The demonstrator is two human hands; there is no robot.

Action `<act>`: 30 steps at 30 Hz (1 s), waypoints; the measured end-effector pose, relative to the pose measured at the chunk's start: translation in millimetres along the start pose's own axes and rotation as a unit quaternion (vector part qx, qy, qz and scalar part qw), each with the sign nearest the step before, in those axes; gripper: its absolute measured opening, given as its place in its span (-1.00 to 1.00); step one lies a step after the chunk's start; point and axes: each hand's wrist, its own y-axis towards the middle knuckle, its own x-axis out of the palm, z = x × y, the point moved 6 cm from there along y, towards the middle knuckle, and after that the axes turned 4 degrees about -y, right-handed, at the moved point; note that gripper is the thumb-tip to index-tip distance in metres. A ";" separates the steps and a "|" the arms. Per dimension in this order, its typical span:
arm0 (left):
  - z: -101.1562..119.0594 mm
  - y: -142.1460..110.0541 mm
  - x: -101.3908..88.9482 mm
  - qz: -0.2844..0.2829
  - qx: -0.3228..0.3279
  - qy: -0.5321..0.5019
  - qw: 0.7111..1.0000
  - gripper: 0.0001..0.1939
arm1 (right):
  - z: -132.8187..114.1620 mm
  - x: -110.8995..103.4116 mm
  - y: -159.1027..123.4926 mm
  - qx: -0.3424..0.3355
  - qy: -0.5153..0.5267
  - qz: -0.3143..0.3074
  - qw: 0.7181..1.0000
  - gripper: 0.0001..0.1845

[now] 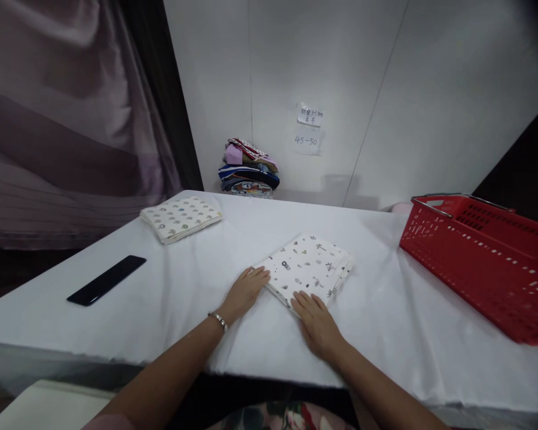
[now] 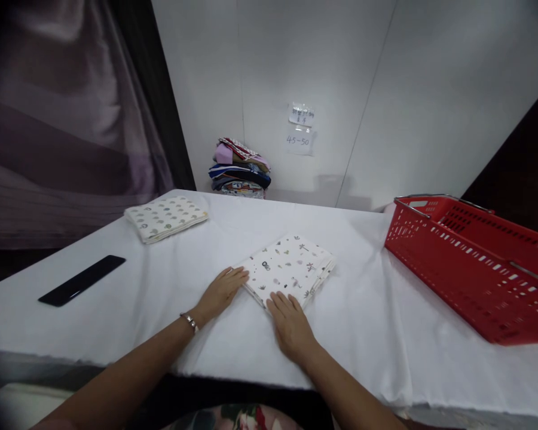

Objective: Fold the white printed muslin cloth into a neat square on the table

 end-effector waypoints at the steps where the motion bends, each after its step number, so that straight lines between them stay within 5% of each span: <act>1: 0.2 0.1 1.0 0.005 -0.001 -0.004 1.000 -0.60 | -0.6 -1.9 0.7 0.004 0.004 -0.013 1.000 -0.30; 9: -1.7 -1.2 6.1 0.021 0.008 -0.023 0.999 -0.55 | -22.6 -30.6 37.5 0.021 0.015 -0.025 0.999 -0.37; 18: -3.4 -2.4 -0.3 0.050 -0.023 -0.067 0.996 -0.56 | -37.3 6.1 53.1 -0.017 -0.005 -0.039 0.999 -0.29; 25: -13.5 22.2 -15.1 0.130 -0.148 -0.151 0.969 -0.77 | -40.8 0.5 48.9 -0.027 -0.013 -0.023 0.999 -0.36; 30: -44.6 37.0 2.0 0.057 -0.310 -0.173 0.933 -0.57 | -41.0 3.6 50.8 -0.024 -0.009 -0.024 0.999 -0.38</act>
